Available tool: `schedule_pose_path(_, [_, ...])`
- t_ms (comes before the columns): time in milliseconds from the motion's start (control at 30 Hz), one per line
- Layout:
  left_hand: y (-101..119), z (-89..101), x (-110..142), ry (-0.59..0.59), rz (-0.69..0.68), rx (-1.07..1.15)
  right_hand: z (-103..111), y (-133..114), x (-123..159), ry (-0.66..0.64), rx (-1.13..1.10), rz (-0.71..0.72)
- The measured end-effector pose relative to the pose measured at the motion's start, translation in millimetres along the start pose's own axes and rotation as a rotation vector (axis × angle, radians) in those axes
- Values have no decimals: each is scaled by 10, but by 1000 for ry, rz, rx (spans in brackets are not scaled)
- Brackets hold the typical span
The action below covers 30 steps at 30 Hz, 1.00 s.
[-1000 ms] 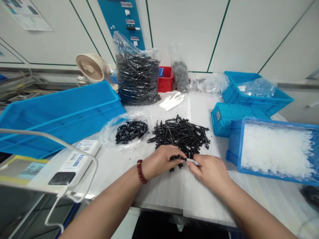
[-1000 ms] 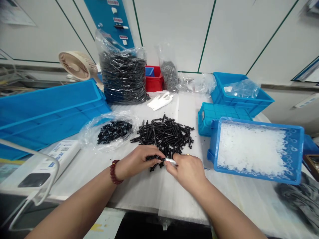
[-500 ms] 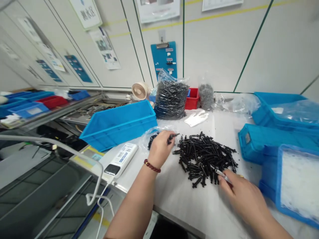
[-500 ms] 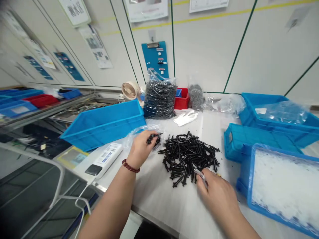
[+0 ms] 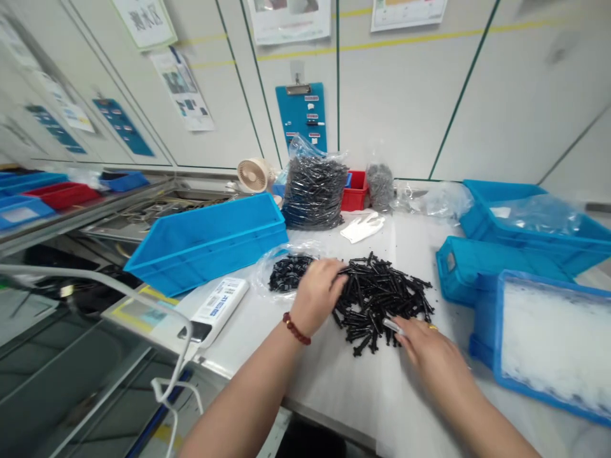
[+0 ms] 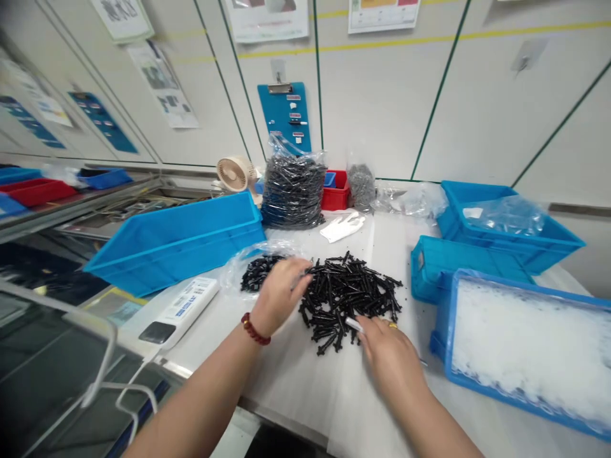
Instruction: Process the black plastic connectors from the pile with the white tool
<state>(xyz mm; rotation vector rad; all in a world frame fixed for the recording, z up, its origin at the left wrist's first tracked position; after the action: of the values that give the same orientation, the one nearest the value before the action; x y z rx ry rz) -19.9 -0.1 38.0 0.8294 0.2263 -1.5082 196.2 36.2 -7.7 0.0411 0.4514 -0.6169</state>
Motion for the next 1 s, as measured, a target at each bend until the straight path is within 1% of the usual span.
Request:
schedule_pose_path(67, [247, -197, 86, -251, -115, 191, -30, -39, -6, -5, 15, 38])
schedule_pose_path(100, [343, -281, 137, -360, -149, 240, -37, -59, -12, -12, 14, 52])
schedule_pose_path(133, [413, -349, 183, -443, -169, 264, -33, -78, -20, -7, 12, 63])
schedule_pose_path(200, [471, -435, 243, -532, -167, 285, 5, -104, -40, 17, 0, 91])
schedule_pose_path(233, [464, -459, 254, -560, -136, 307, 43, -108, -51, 42, -7, 101])
schedule_pose_path(267, [438, -476, 256, -592, -79, 347, 91, -104, -61, 76, -15, 106])
schedule_pose_path(333, [358, -498, 244, -674, 108, 493, 224, -72, -73, 198, -16, 76])
schedule_pose_path(400, [284, -513, 236, -741, 360, 707, 375, -24, -59, 389, -26, 9])
schedule_pose_path(467, [265, -522, 235, -762, 561, 931, 486, 27, -19, 565, -100, -82])
schedule_pose_path(500, [279, -524, 236, -761, 619, 1022, 508, 54, 1, 618, -181, -144])
schedule_pose_path(533, [305, -526, 239, -765, 647, 1090, 505, 82, 16, 639, -299, -211])
schedule_pose_path(567, [342, -528, 245, -779, 645, 1133, 478, 107, 25, 632, -448, -279])
schedule_pose_path(600, [385, -528, 253, -805, 622, 1155, 435, 124, 27, 604, -612, -336])
schedule_pose_path(667, [474, -528, 278, -875, 535, 1144, 337, 125, 15, 508, -912, -383])
schedule_pose_path(733, [546, -528, 311, -949, 414, 1072, 284, 108, 8, 443, -1065, -374])
schedule_pose_path(800, [593, -531, 338, -965, 249, 942, 283, 103, 18, 433, -1085, -380])
schedule_pose_path(900, [645, -539, 371, -898, -42, 752, 343, 98, 38, 417, -993, -385])
schedule_pose_path(967, [676, -543, 396, -862, -172, 689, 394, 71, 29, 377, -881, -319])
schedule_pose_path(1000, [684, -541, 405, -853, -192, 668, 416, 46, 17, 360, -827, -257])
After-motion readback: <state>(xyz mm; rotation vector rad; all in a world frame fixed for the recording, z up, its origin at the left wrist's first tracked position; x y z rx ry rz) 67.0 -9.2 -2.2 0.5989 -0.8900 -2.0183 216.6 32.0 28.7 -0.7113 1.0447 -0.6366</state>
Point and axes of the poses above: each hand's wrist, its own x-axis away from the middle knuckle, its own z-axis out of the back of the hand, y = z × x, the point moved 3 cm from there along -x, towards the middle knuckle, and after that the axes turned 2 degrees about z, right-handed, at the moved point
